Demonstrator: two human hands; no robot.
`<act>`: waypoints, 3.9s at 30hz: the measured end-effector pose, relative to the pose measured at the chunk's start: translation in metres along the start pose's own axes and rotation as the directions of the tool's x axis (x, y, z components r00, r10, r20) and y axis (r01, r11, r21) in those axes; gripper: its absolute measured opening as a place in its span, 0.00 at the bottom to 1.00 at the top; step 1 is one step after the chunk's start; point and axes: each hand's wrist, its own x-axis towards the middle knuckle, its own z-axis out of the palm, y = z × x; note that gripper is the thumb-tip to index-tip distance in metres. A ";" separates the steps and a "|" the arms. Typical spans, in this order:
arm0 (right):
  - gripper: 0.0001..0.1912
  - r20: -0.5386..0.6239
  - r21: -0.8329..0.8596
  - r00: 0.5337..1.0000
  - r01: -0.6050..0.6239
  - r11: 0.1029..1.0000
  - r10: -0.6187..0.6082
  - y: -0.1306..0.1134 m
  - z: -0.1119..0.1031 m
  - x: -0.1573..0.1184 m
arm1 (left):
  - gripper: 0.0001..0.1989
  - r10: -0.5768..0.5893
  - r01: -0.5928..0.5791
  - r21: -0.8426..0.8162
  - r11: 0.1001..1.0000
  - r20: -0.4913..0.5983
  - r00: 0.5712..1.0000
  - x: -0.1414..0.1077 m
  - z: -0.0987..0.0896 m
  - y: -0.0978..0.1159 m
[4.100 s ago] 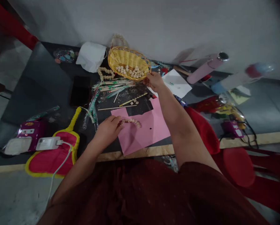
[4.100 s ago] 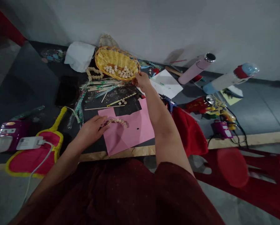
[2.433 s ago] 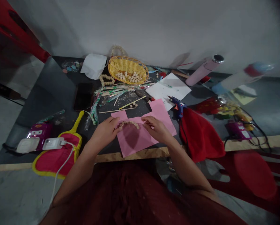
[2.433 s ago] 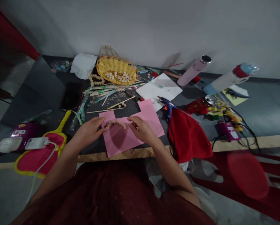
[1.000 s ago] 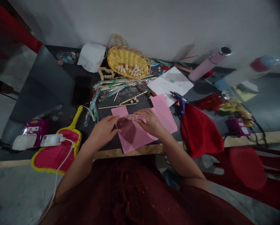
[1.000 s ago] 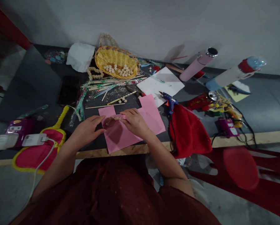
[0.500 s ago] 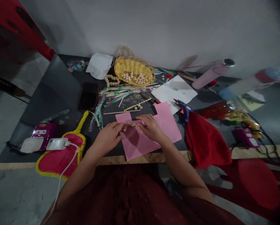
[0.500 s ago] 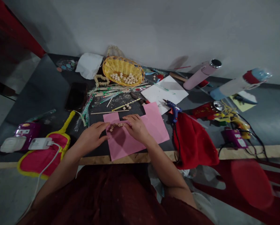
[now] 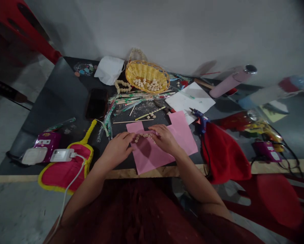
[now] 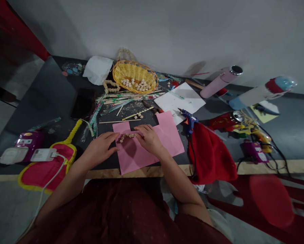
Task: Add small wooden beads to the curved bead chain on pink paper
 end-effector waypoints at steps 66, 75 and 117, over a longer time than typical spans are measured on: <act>0.15 0.001 -0.096 0.997 0.075 0.993 -0.075 -0.010 0.007 0.003 | 0.31 0.003 0.021 0.127 0.992 -0.187 0.982 -0.008 0.029 -0.005; 0.14 -0.024 -0.013 0.999 -0.036 0.999 0.035 -0.009 0.015 0.002 | 0.30 0.029 -0.005 0.144 0.990 -0.171 0.985 -0.008 0.028 -0.004; 0.19 -0.050 -0.033 0.996 -0.072 0.997 0.070 -0.015 -0.022 -0.026 | 0.22 0.145 -0.142 0.028 0.989 -0.100 0.984 0.033 0.002 0.001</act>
